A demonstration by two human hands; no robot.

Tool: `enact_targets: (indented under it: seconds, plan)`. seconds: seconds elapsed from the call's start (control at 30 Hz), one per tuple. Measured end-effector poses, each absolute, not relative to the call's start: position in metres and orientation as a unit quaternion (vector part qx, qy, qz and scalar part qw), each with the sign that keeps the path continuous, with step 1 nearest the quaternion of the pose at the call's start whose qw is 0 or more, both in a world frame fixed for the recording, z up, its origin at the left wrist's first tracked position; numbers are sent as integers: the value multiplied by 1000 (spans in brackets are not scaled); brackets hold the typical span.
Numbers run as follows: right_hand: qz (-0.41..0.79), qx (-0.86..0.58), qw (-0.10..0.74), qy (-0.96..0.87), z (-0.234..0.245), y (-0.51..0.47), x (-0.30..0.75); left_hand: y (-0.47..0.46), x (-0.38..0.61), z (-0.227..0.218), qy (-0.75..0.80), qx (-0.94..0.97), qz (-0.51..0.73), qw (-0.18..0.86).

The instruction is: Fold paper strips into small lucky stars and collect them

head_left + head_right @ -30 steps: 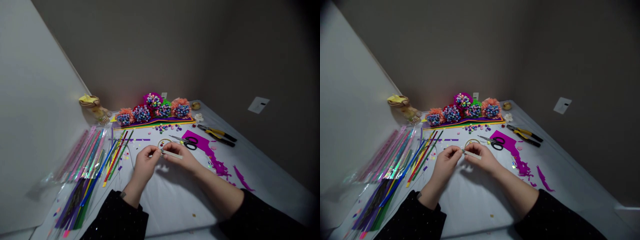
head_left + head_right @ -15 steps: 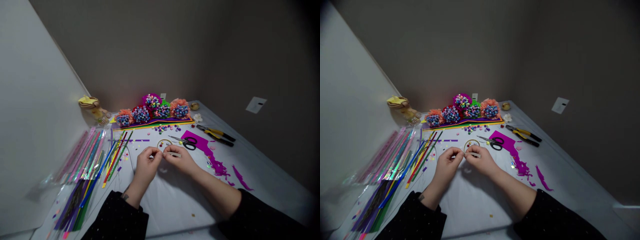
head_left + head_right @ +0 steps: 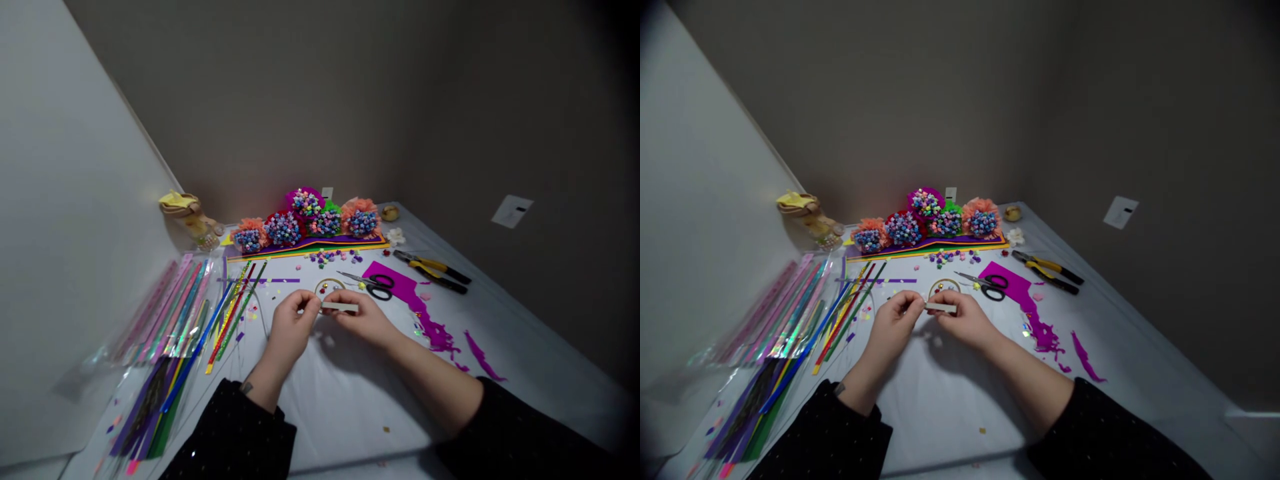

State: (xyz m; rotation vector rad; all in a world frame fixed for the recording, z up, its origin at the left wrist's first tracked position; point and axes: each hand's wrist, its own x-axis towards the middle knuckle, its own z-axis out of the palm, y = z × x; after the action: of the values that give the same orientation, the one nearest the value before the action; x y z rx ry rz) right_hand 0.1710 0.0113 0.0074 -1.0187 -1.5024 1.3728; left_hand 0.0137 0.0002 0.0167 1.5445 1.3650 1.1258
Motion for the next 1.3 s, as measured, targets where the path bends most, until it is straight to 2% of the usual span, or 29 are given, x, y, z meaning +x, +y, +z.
enact_targets:
  seconds: [0.33, 0.67, 0.87, 1.1, 1.3]
  plan:
    - [622, -390, 419, -534, -5, 15, 169, -1, 12, 23, 519, 601, 440, 420]
    - [525, -435, 478, -554, -3, 15, 164, -1, 20, 15, 547, 586, 425, 420]
    - [452, -479, 479, -579, -5, 18, 166, -2, 17, 18, 555, 619, 411, 374]
    - [353, -487, 454, -657, -6, 13, 165, -5, 15, 14, 513, 716, 435, 187]
    - [308, -465, 451, -697, -4, 11, 165, -2, 12, 11, 522, 737, 389, 182]
